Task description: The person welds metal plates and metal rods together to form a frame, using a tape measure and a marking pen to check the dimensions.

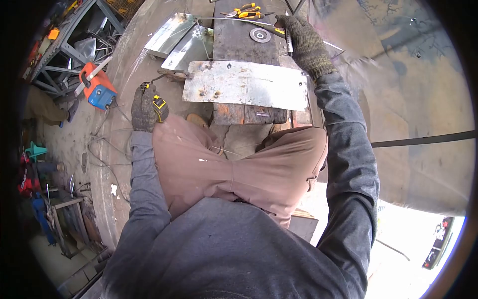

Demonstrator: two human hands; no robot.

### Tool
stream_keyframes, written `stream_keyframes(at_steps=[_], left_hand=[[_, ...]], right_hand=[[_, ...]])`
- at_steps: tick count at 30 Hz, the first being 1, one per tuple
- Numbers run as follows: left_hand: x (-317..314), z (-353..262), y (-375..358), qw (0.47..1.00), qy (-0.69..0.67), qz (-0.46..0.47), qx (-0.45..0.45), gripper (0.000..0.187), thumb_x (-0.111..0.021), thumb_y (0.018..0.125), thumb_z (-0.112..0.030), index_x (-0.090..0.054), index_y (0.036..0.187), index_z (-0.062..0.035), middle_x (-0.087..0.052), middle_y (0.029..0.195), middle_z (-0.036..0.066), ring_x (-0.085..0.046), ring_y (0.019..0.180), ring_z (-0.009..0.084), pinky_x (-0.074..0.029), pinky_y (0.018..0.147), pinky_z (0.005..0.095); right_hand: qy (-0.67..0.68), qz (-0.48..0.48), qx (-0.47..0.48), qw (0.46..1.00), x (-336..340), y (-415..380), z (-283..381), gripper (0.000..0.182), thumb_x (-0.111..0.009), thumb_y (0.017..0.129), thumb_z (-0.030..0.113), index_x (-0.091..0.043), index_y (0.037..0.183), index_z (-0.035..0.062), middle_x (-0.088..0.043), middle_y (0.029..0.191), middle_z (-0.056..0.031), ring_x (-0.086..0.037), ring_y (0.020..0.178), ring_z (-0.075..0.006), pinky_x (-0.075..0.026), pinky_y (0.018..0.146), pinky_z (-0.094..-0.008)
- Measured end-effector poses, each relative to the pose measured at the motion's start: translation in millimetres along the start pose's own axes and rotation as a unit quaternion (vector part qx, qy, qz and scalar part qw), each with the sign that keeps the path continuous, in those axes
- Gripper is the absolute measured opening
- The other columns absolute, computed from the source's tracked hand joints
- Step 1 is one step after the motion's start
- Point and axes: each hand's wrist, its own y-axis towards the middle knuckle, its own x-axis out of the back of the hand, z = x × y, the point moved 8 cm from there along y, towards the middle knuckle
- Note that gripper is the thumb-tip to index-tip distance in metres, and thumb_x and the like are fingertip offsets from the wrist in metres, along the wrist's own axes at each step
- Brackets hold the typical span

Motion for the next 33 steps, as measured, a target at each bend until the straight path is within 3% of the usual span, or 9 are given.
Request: stream_keyframes(at_steps=[4, 10, 14, 16, 19, 21, 25, 33], left_hand=[[-3, -8, -3, 0.998, 0.028, -0.008, -0.047, 0.015, -0.061, 0.098, -0.021, -0.063, 0.107, -0.0086, -0.053, 0.076, -0.004, -0.048, 0.058, 0.0047, -0.039, 0.049, 0.0231], [-3, -3, -3, 1.000, 0.016, 0.006, 0.001, 0.018, -0.061, 0.098, -0.022, -0.063, 0.109, -0.0075, -0.055, 0.080, -0.003, -0.049, 0.063, 0.0045, -0.041, 0.053, 0.0223], [-1, -2, 2, 0.999, 0.035, 0.012, -0.017, 0.016, -0.062, 0.098, -0.021, -0.063, 0.107, -0.0077, -0.055, 0.078, -0.003, -0.050, 0.061, 0.0051, -0.041, 0.051, 0.0228], [-1, 9, 1, 0.998, 0.003, 0.023, 0.050, 0.030, -0.060, 0.099, -0.030, -0.064, 0.112, -0.0042, -0.060, 0.091, 0.002, -0.052, 0.079, 0.0106, -0.046, 0.070, 0.0284], [-9, -6, -4, 0.997, -0.032, 0.012, 0.071, 0.024, -0.062, 0.097, -0.028, -0.064, 0.108, -0.0065, -0.058, 0.086, 0.000, -0.051, 0.073, 0.0087, -0.044, 0.065, 0.0261], [-6, 0, -1, 0.995, -0.038, 0.007, 0.091, 0.021, -0.062, 0.096, -0.025, -0.064, 0.106, -0.0073, -0.058, 0.083, 0.000, -0.051, 0.069, 0.0087, -0.044, 0.062, 0.0260], [0, 14, 8, 0.995, -0.057, 0.027, 0.081, 0.021, -0.063, 0.096, -0.024, -0.064, 0.107, -0.0063, -0.058, 0.083, 0.001, -0.052, 0.069, 0.0083, -0.043, 0.061, 0.0244], [-13, 0, 2, 0.990, -0.104, 0.028, 0.092, 0.016, -0.063, 0.096, -0.020, -0.062, 0.104, -0.0062, -0.057, 0.082, 0.000, -0.051, 0.067, 0.0074, -0.042, 0.058, 0.0234]], right_hand=[[-0.010, 0.003, 0.003, 1.000, -4, -2, -14, 0.055, -0.064, 0.076, -0.009, -0.055, 0.127, 0.0100, -0.065, 0.118, -0.0129, -0.061, 0.115, -0.0343, -0.049, 0.099, -0.0428], [-0.013, -0.023, -0.002, 1.000, -4, -8, -35, 0.051, -0.059, 0.078, -0.010, -0.058, 0.124, 0.0100, -0.064, 0.116, -0.0140, -0.061, 0.114, -0.0357, -0.049, 0.098, -0.0434], [-0.028, -0.031, -0.031, 0.999, -8, -7, -58, 0.048, -0.058, 0.079, -0.008, -0.058, 0.123, 0.0112, -0.064, 0.113, -0.0145, -0.060, 0.111, -0.0361, -0.048, 0.096, -0.0443], [-0.027, -0.029, -0.020, 0.999, -3, -9, -61, 0.047, -0.062, 0.078, -0.005, -0.059, 0.121, 0.0145, -0.064, 0.113, -0.0147, -0.059, 0.112, -0.0372, -0.048, 0.096, -0.0449], [-0.039, -0.013, -0.043, 0.998, -4, -16, -85, 0.049, -0.063, 0.077, -0.005, -0.059, 0.121, 0.0168, -0.063, 0.115, -0.0142, -0.058, 0.112, -0.0388, -0.047, 0.097, -0.0454], [-0.062, -0.031, -0.045, 0.997, 4, -24, -96, 0.043, -0.056, 0.084, -0.005, -0.059, 0.124, 0.0099, -0.063, 0.121, -0.0164, -0.058, 0.118, -0.0374, -0.046, 0.101, -0.0438], [-0.076, -0.029, -0.083, 0.993, 11, -41, -127, 0.037, -0.054, 0.087, -0.001, -0.059, 0.122, 0.0105, -0.063, 0.121, -0.0159, -0.058, 0.117, -0.0384, -0.047, 0.099, -0.0450], [-0.133, -0.058, -0.125, 0.981, 48, -75, -144, 0.048, -0.060, 0.081, -0.003, -0.058, 0.126, 0.0126, -0.063, 0.122, -0.0138, -0.057, 0.118, -0.0373, -0.045, 0.102, -0.0442]])
